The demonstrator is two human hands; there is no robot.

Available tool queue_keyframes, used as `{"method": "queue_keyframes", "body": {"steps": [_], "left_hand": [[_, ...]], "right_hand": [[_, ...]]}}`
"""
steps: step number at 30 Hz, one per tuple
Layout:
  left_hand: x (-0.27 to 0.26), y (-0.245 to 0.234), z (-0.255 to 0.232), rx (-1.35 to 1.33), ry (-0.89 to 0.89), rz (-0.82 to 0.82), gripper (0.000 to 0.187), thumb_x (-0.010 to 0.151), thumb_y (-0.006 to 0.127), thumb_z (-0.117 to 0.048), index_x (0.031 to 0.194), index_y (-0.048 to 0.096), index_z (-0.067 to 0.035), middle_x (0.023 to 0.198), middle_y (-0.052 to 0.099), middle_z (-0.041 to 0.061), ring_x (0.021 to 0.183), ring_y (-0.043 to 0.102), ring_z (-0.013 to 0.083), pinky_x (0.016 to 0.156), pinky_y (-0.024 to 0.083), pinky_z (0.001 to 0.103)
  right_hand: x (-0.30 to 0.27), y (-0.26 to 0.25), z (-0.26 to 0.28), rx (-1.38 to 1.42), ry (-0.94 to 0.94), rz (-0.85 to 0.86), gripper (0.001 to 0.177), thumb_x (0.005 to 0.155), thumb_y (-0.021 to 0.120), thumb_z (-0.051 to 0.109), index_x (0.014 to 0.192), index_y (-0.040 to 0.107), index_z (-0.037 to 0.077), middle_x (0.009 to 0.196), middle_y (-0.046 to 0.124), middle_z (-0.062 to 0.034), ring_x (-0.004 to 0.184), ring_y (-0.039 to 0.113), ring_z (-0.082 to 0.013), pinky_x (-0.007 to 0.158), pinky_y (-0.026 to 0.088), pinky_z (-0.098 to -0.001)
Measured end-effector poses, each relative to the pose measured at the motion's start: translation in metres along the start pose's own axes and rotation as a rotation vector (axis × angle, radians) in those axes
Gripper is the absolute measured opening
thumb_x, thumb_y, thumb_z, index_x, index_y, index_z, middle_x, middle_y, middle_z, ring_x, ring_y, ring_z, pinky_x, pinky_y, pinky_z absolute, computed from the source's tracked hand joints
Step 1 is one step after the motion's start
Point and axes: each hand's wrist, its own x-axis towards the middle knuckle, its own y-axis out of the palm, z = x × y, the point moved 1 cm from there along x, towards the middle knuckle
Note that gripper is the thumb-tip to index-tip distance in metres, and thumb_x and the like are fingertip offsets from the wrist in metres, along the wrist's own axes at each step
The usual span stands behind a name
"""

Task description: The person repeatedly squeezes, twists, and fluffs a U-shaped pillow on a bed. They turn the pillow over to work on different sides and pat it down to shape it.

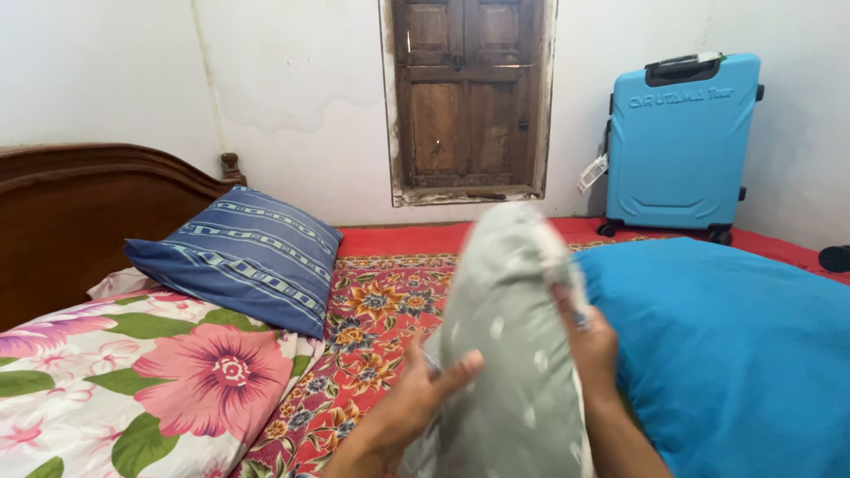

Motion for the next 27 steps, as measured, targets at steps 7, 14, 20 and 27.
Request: {"method": "queue_keyframes", "body": {"steps": [7,14,20,27], "left_hand": [[0.014,0.01,0.032,0.035,0.299,0.016,0.086,0.072,0.083,-0.029,0.146,0.047,-0.005,0.128,0.071,0.013,0.115,0.068,0.0215,0.1,0.053,0.034],[0.028,-0.018,0.04,-0.341,0.232,-0.064,0.055,0.084,0.073,-0.025,0.127,0.067,0.009,0.107,0.073,0.02,0.087,0.069,0.0245,0.075,0.058,0.037],[0.025,-0.001,0.045,-0.011,0.186,-0.3,0.052,0.081,0.07,-0.022,0.13,0.062,-0.006,0.111,0.076,0.011,0.095,0.073,0.0203,0.084,0.058,0.034],[0.035,-0.005,0.036,-0.211,0.29,-0.305,0.051,0.077,0.073,-0.017,0.125,0.063,-0.003,0.108,0.076,0.01,0.092,0.073,0.0195,0.082,0.059,0.034]], "right_hand": [[-0.041,-0.009,0.072,0.555,0.467,0.384,0.073,0.092,0.043,0.062,0.136,0.06,0.006,0.122,0.073,-0.0115,0.102,0.072,-0.023,0.088,0.057,-0.0376],[-0.081,-0.01,0.062,0.118,0.035,0.537,0.087,0.085,0.068,0.045,0.158,0.033,0.015,0.144,0.059,-0.0071,0.128,0.056,-0.0189,0.104,0.042,-0.0341],[-0.09,0.006,0.066,-0.068,-0.038,0.232,0.068,0.081,0.077,0.033,0.14,0.054,0.009,0.121,0.074,-0.0115,0.108,0.072,-0.0211,0.091,0.054,-0.0357],[-0.054,0.018,0.022,0.112,0.007,0.224,0.051,0.092,0.072,0.033,0.133,0.06,0.006,0.123,0.072,-0.0132,0.109,0.065,-0.0189,0.096,0.051,-0.0332]]}}
